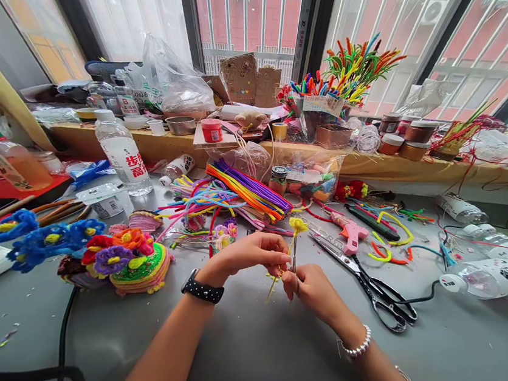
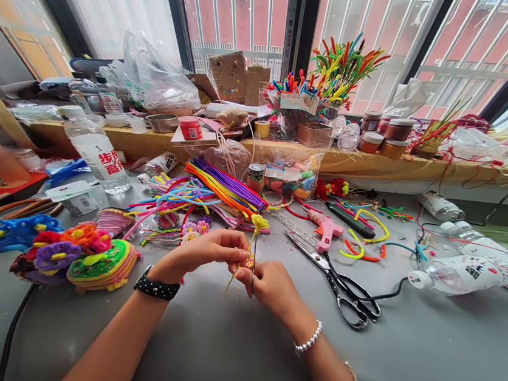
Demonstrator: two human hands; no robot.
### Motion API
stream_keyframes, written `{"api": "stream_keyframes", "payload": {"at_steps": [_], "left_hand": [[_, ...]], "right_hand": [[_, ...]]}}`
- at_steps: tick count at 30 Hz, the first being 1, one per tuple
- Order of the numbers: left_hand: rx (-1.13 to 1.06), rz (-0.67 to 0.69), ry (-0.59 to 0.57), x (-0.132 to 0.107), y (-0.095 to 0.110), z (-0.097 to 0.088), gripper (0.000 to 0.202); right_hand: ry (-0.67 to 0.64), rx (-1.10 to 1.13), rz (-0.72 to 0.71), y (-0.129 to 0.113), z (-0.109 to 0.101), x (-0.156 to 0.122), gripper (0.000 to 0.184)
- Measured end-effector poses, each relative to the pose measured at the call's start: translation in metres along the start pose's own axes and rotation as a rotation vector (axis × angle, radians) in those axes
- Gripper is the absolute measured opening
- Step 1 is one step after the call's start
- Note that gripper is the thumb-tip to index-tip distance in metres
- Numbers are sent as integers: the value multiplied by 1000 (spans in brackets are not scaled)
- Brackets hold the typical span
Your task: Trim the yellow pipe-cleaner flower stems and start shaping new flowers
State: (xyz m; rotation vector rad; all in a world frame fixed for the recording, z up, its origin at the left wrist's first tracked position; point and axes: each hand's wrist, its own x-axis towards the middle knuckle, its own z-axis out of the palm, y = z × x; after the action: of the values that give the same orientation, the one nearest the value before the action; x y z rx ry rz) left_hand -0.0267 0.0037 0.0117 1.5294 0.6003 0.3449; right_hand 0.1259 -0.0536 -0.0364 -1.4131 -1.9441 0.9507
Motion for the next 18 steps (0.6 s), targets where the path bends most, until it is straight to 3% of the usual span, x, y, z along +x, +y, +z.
{"api": "stream_keyframes", "payload": {"at_steps": [18], "left_hand": [[-53, -25, 31, 0, 1, -1, 23]], "right_hand": [[-2, 20, 42, -2, -1, 1, 68]]}}
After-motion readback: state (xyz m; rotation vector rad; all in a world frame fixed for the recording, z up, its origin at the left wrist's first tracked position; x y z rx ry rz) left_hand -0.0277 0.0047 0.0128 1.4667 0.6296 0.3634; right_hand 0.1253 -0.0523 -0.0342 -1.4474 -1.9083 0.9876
